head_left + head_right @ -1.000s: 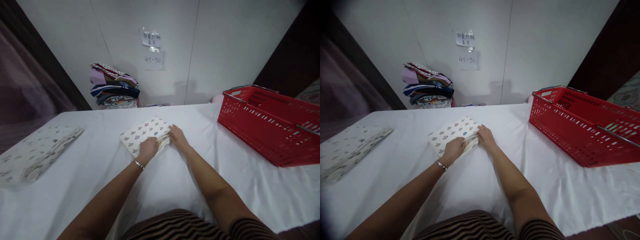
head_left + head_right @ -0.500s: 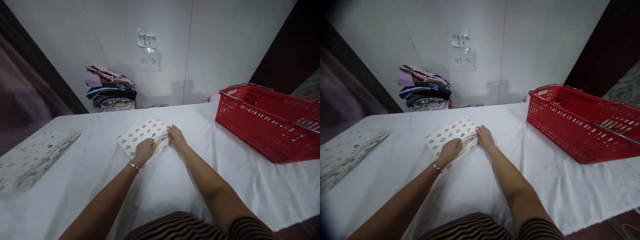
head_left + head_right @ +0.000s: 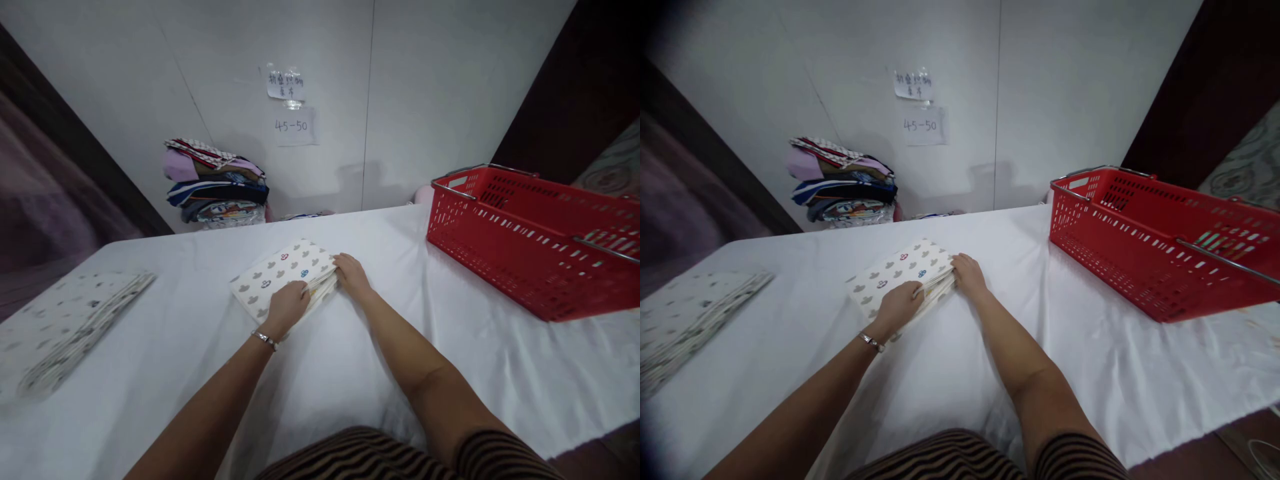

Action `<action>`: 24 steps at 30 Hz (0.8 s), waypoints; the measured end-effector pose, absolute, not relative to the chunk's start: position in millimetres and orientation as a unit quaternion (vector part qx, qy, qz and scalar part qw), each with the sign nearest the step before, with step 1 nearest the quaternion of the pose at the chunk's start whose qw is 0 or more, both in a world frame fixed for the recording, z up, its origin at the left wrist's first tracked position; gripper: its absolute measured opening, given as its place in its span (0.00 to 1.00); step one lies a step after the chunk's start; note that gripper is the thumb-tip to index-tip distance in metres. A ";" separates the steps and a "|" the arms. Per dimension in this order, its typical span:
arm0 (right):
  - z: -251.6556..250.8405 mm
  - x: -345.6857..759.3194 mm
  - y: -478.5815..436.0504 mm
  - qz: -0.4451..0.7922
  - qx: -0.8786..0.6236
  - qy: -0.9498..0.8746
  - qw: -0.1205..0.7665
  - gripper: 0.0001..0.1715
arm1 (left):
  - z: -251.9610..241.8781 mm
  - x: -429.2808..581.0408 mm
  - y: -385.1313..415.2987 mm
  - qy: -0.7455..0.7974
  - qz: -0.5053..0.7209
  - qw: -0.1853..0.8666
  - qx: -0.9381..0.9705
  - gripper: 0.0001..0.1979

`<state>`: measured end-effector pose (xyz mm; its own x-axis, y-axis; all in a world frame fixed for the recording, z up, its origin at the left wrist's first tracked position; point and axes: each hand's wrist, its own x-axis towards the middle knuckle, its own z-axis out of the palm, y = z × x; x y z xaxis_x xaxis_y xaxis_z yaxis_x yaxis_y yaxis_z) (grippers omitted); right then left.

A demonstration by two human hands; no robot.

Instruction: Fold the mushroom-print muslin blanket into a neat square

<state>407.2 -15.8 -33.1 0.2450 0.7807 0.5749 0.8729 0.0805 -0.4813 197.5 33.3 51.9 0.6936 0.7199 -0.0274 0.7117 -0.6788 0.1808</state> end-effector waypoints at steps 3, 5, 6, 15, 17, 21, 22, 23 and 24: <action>-32.7 408.0 -16.9 -0.059 -0.674 -0.613 0.407 0.19 | 51.0 198.7 29.8 0.393 0.022 0.089 0.915 0.11; -32.5 408.3 -17.3 -0.059 -0.675 -0.616 0.403 0.19 | 50.2 199.8 26.8 0.392 0.026 0.083 0.916 0.12; -32.2 408.2 -17.4 -0.059 -0.676 -0.616 0.401 0.19 | 49.8 200.7 25.4 0.391 0.028 0.074 0.917 0.12; -28.5 406.0 -17.7 -0.057 -0.678 -0.618 0.393 0.20 | 44.1 232.5 27.4 0.344 0.045 -0.042 0.937 0.15; -27.5 405.7 -18.2 -0.055 -0.678 -0.620 0.392 0.20 | 42.3 241.9 29.8 0.334 0.047 -0.047 0.940 0.16; -26.8 405.5 -18.9 -0.050 -0.671 -0.622 0.400 0.19 | 39.0 252.6 34.4 0.330 0.034 -0.039 0.943 0.16; -27.0 405.5 -18.9 -0.049 -0.668 -0.623 0.404 0.19 | 38.2 253.4 35.4 0.334 0.031 -0.035 0.941 0.16; -27.3 405.4 -18.8 -0.049 -0.663 -0.626 0.408 0.19 | 37.5 253.6 36.2 0.339 0.030 -0.031 0.940 0.16; -27.6 405.3 -18.6 -0.049 -0.657 -0.629 0.412 0.20 | 37.1 253.5 36.9 0.343 0.031 -0.028 0.938 0.15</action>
